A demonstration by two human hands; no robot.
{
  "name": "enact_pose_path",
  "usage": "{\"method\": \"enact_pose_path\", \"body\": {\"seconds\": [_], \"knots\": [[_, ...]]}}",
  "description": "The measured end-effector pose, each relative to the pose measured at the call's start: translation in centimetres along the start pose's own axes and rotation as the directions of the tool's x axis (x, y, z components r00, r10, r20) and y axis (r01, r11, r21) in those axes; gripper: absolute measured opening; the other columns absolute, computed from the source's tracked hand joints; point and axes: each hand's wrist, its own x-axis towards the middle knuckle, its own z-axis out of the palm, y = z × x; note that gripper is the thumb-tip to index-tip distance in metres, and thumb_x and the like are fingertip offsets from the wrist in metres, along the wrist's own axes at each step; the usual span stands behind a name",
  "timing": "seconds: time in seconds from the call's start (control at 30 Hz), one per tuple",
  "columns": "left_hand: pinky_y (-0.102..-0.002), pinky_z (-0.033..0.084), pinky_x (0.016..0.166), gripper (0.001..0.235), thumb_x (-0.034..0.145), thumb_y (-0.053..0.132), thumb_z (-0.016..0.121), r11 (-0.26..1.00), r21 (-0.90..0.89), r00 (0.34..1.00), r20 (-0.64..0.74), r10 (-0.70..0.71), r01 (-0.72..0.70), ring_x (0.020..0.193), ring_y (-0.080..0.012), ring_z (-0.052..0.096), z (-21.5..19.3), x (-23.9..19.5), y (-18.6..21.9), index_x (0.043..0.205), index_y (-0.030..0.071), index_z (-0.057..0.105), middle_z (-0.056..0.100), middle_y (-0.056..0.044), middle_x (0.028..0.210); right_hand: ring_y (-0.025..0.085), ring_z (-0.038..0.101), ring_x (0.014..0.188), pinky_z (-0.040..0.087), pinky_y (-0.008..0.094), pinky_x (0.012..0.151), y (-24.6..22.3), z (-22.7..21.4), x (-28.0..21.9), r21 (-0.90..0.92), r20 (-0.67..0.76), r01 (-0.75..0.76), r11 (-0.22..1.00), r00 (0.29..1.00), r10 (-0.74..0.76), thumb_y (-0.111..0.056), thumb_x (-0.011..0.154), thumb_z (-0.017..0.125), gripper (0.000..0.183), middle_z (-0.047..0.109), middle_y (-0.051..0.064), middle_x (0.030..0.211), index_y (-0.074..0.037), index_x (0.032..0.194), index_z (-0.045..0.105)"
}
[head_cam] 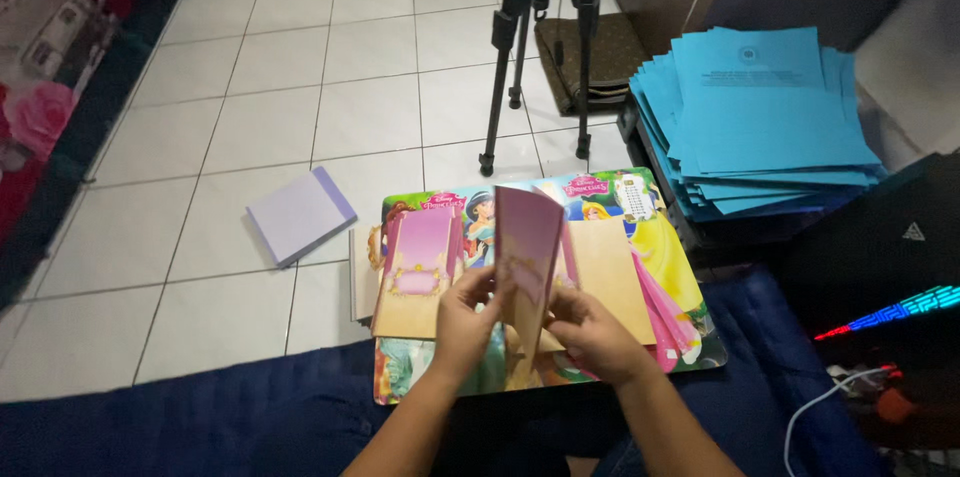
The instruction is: The person sits on a mat and organizes a stack of pink and beige papers on a colorful tray. They repeatedly pick up the papers, align them, and place them back down, occasionally flipping through the stack to check the contents.
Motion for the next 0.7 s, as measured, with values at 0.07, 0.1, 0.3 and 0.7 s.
{"method": "enact_pose_path", "body": {"seconds": [0.07,0.1,0.3,0.7], "knots": [[-0.025,0.051,0.067,0.034,0.084,0.013,0.085,0.998,0.035,0.998,0.004,0.056,-0.056,0.08,-0.0155,0.071,0.2,-0.5,0.3,0.117,0.009,0.077,0.077,-0.007,0.098,0.025,0.069,0.096,0.058,0.042,0.084,-3.8,4.4,0.1,-0.117,0.011,0.038,0.992,0.999,-0.037,0.002,0.075,0.084,0.027,0.067,0.008,0.096,0.0,0.093,0.064],[-0.026,0.053,0.065,0.039,0.084,0.011,0.084,0.991,0.076,0.994,0.017,0.112,-0.113,0.077,-0.0168,0.071,0.3,-0.7,0.5,0.122,0.01,0.076,0.076,-0.008,0.101,0.026,0.069,0.097,0.057,0.042,0.085,-5.7,6.6,0.1,-0.224,0.025,0.083,0.971,0.997,-0.08,0.008,0.074,0.085,0.026,0.068,0.009,0.095,0.0,0.087,0.064],[-0.026,0.052,0.064,0.012,0.091,0.014,0.076,1.0,0.02,0.996,-0.084,0.007,-0.005,0.069,-0.0105,0.061,0.0,-0.6,-1.5,0.101,0.007,0.074,0.07,-0.003,0.078,0.017,0.061,0.063,0.051,0.031,0.059,-2.9,-1.4,0.7,-0.504,-0.251,0.114,0.856,0.929,-0.271,-0.004,0.082,0.084,0.023,0.058,0.005,0.067,-0.001,0.077,0.062],[-0.043,0.049,0.083,0.036,0.091,0.008,0.058,0.57,0.725,0.899,0.157,0.408,-0.386,0.097,-0.0342,0.063,0.5,-1.0,-0.3,0.127,0.009,0.057,0.062,-0.011,0.108,0.022,0.055,0.058,0.041,0.037,0.058,-3.7,-12.9,2.1,-0.837,-0.517,-0.469,0.281,0.847,-0.125,-0.025,0.074,0.074,0.017,0.05,0.003,0.055,-0.013,0.086,0.071]]}}
